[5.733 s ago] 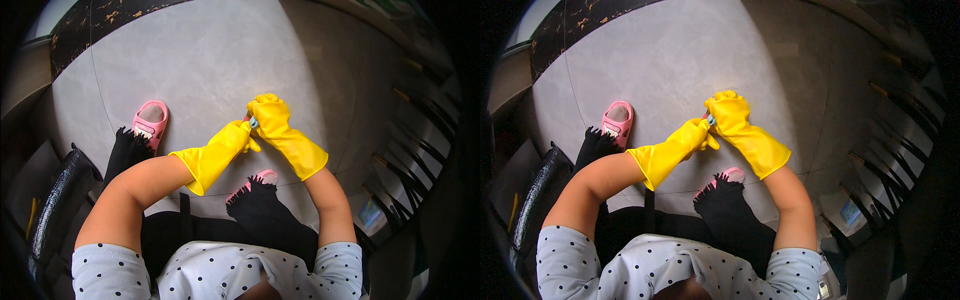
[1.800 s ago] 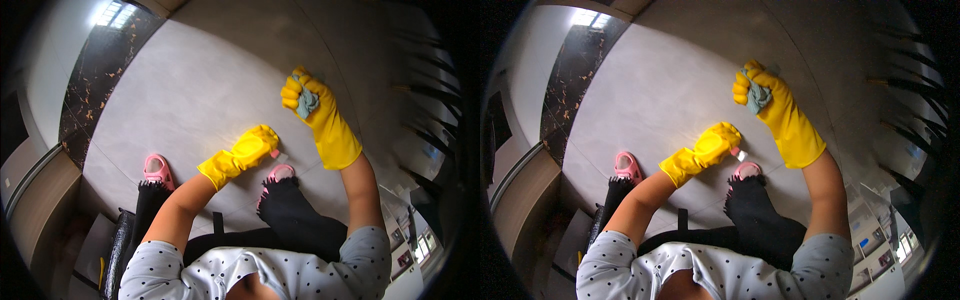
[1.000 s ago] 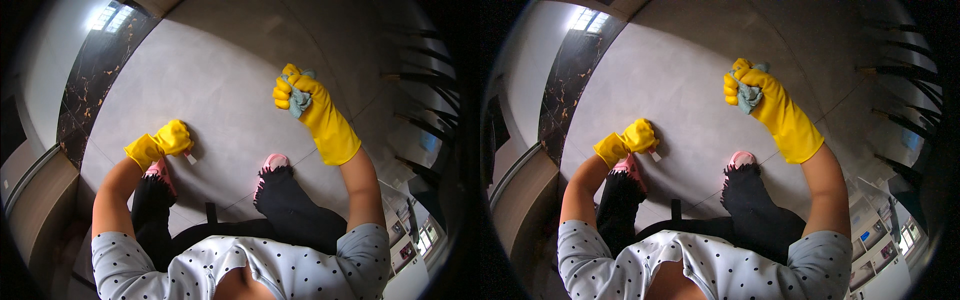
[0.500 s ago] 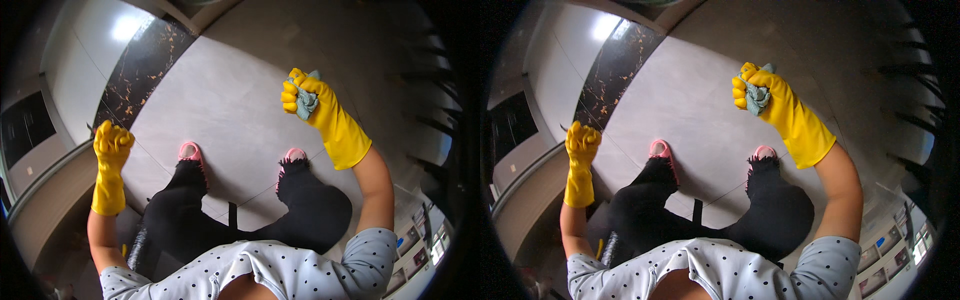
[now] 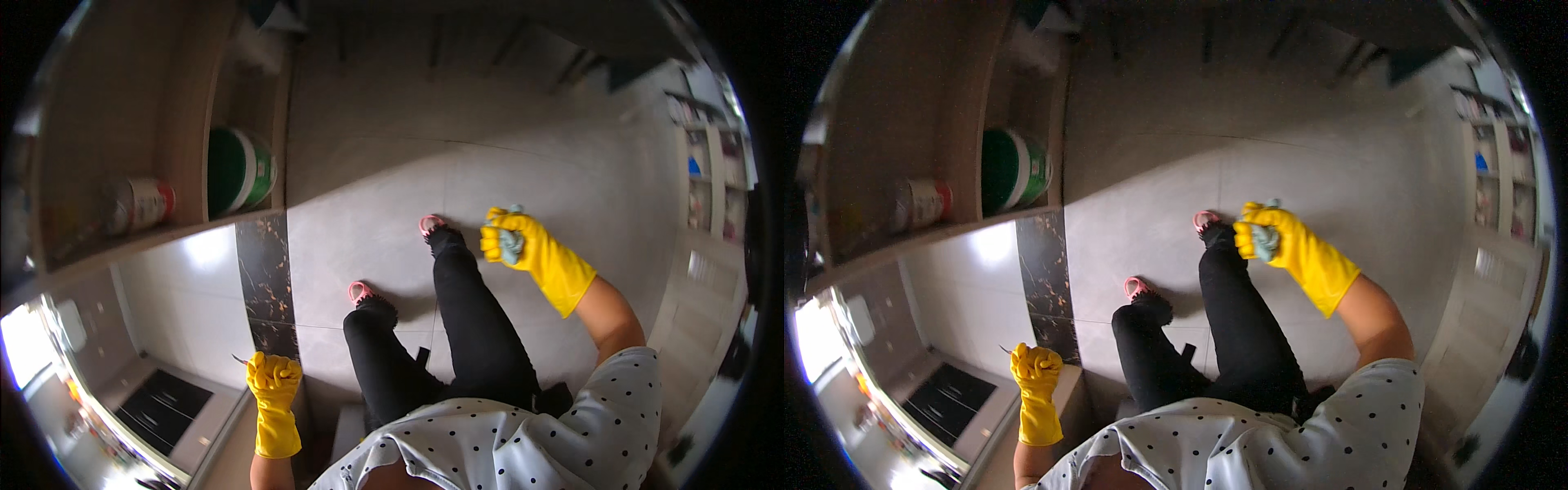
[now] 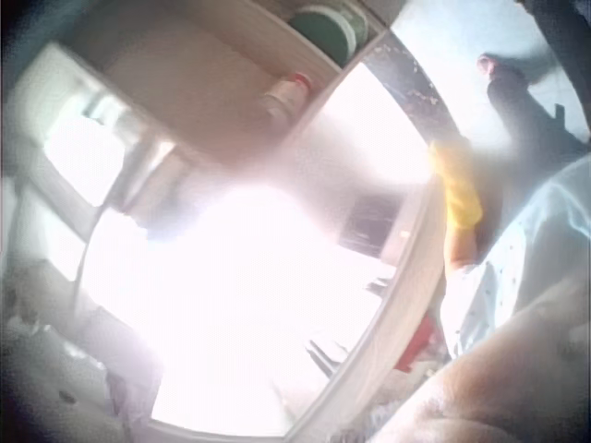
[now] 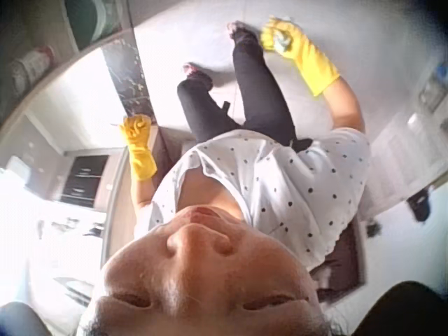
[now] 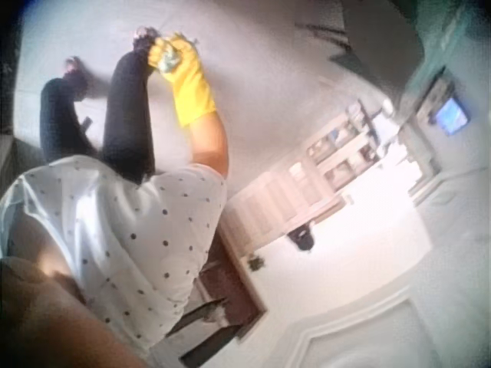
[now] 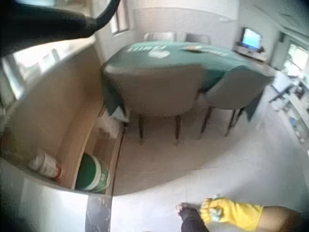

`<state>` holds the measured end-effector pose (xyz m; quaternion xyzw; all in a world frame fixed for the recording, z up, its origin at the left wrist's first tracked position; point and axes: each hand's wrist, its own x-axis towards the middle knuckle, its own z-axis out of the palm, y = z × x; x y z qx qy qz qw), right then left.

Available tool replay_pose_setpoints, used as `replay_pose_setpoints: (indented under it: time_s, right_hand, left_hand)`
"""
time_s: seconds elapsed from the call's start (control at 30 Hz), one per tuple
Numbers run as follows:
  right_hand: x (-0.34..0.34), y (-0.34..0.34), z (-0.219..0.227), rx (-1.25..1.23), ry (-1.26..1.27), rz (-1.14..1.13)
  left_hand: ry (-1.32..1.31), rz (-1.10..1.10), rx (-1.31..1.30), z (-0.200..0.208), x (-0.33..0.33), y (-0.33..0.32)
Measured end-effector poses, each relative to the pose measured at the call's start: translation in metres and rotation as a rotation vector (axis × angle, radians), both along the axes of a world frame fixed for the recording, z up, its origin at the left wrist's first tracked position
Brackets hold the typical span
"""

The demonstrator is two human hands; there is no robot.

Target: The person kneels on the floor and uses a cloth and a scraper to clean the tiled surface. They wipe the floor with the cloth and use the scraper to remove stuck debris, then walk to another room.

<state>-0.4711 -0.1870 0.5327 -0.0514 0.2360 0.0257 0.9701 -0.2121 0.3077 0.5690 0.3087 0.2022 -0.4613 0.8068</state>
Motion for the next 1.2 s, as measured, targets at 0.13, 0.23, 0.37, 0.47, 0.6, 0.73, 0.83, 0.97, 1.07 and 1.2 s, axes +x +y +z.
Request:
replay_pose_setpoints:
  time_s: [0.13, 0.23, 0.37, 0.47, 0.6, 0.73, 0.83, 0.97, 1.07, 1.2]
  right_hand:
    - [-0.167, 0.021, 0.136, -0.134, 0.232, -0.409]
    - [-0.302, 0.046, 0.174, -0.253, 0.23, -0.815]
    - [-0.412, 0.148, 0.24, -0.383, 0.531, -1.263]
    - [-0.499, 0.252, 0.246, -0.357, 0.626, -1.546]
    - [-0.552, 0.365, 0.259, -0.106, 0.785, -1.745]
    - [-0.621, 0.302, 0.266, -0.059, 0.765, -1.835]
    - [-0.664, 0.281, 0.256, -0.265, 0.554, -1.706]
    - [-0.661, 0.185, 0.288, -0.33, 0.588, -1.789]
    - [-0.671, 0.119, 0.302, -0.283, 0.495, -1.902]
    - [-0.703, 0.119, 0.306, -0.251, 0.445, -1.757]
  left_hand:
    - [-0.226, -0.268, 0.031, 0.068, 0.02, 0.042]
    - [0.209, -0.061, -0.028, 0.132, 0.007, -0.044]
    - [0.24, -0.243, -0.182, 0.195, -0.02, -0.101]
    - [-0.084, -0.5, -0.153, 0.185, -0.027, -0.136]
    - [-0.442, -0.754, -0.079, 0.227, -0.092, -0.158]
    - [0.063, -0.716, -0.234, 0.238, -0.163, -0.301]
    - [-0.759, -0.852, -0.021, 0.185, -0.153, -0.337]
    - [0.226, -0.675, -0.288, 0.323, -0.245, -0.409]
    - [0.318, -0.66, -0.409, 0.344, -0.254, -0.477]
    - [0.193, -0.668, -0.304, 0.342, -0.258, -0.539]
